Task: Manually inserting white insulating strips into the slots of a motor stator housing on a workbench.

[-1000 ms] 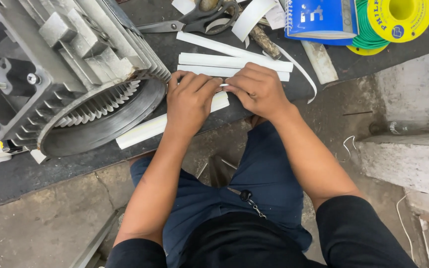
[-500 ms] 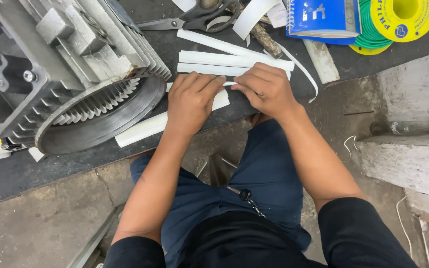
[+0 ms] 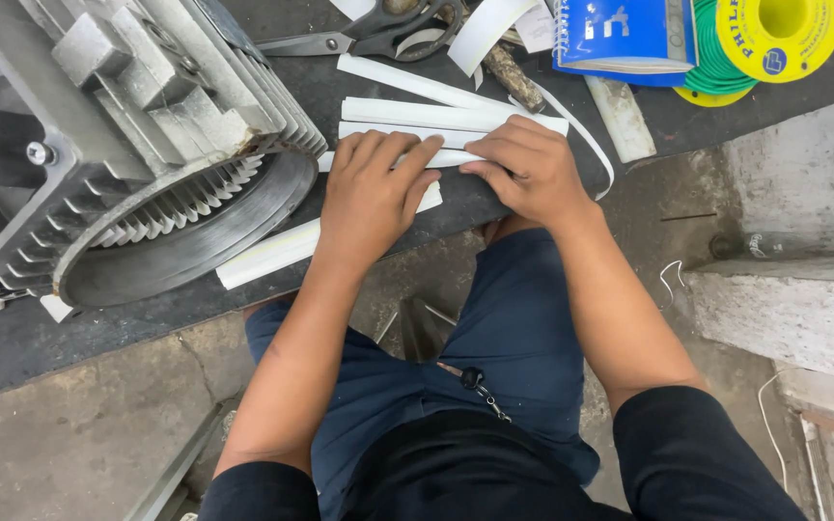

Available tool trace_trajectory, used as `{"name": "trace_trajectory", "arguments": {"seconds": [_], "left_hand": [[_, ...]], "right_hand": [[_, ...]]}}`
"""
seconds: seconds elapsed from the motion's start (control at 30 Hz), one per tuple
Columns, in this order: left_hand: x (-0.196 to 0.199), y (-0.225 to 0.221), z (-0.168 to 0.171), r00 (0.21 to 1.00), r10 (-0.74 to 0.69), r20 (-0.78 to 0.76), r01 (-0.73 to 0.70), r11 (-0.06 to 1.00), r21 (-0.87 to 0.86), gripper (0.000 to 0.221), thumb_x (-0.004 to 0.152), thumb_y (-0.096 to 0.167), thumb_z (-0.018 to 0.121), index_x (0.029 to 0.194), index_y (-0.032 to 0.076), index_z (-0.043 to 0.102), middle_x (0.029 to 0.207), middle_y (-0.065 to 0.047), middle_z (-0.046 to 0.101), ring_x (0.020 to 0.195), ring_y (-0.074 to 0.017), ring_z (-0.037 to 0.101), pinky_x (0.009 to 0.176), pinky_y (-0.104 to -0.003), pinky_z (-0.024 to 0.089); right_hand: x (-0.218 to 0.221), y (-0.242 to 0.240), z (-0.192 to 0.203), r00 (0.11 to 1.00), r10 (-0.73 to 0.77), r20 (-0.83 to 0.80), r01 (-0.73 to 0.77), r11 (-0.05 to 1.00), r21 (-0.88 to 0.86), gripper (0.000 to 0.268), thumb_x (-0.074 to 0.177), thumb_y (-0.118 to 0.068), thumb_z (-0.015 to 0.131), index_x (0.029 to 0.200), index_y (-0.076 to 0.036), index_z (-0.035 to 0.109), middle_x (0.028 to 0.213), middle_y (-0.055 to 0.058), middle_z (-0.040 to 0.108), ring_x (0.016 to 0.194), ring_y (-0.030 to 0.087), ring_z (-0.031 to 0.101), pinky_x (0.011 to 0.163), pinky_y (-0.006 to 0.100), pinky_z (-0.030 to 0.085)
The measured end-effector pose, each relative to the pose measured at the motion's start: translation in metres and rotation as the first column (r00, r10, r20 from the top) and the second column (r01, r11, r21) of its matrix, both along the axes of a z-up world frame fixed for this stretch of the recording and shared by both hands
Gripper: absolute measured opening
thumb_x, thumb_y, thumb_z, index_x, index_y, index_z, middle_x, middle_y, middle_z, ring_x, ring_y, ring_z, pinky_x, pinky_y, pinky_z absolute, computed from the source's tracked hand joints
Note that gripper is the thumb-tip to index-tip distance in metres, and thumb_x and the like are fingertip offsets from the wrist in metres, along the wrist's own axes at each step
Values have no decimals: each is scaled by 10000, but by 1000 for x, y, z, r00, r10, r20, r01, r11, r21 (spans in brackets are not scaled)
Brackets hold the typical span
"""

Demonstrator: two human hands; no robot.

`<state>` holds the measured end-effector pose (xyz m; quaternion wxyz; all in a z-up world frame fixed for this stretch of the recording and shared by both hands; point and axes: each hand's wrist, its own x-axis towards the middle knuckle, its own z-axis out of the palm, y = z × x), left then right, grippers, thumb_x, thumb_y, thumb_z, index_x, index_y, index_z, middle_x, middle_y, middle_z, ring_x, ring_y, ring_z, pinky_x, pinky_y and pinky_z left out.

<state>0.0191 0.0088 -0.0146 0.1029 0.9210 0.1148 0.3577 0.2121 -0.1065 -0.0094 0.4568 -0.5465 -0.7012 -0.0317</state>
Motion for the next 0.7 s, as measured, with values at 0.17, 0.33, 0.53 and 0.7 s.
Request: {"name": "trace_trajectory", "arguments": {"seconds": [0.17, 0.33, 0.53, 0.7], "left_hand": [[0, -3, 0, 1000, 1, -21, -2, 999, -36, 94, 994, 176, 662, 1038, 125, 728, 893, -65, 697, 829, -240, 678, 904, -420, 465], [-2, -2, 1, 1000, 20, -17, -21, 996, -82, 98, 980, 159, 675, 1046, 120, 737, 884, -57, 698, 818, -222, 672, 893, -393, 470], [2, 1, 0, 1000, 7, 10, -7, 1000, -11, 175, 965, 188, 711, 1123, 114, 699, 938, -58, 669, 856, -235, 653, 859, -398, 473], [0, 1, 1, 999, -32, 18, 32, 999, 5, 229, 966, 199, 716, 1178, 115, 693, 951, -71, 678, 877, -242, 663, 865, -402, 476]], "right_hand": [[-2, 0, 0, 1000, 7, -25, -7, 1000, -25, 91, 925, -69, 772, 898, 17, 766, 740, 155, 683, 630, 296, 601, 568, 393, 531], [1, 2, 8, 997, 41, -64, -39, 999, 26, 209, 909, -119, 814, 1038, 34, 753, 862, 184, 695, 723, 333, 638, 637, 431, 546], [1, 5, 3, 995, 25, -98, -20, 999, 51, 84, 947, -60, 753, 908, 14, 763, 779, 143, 679, 647, 296, 605, 596, 384, 518], [-3, 8, -2, 981, 55, -184, -44, 997, 60, 76, 928, -33, 758, 860, 1, 762, 741, 125, 678, 620, 271, 603, 578, 354, 506]]}}
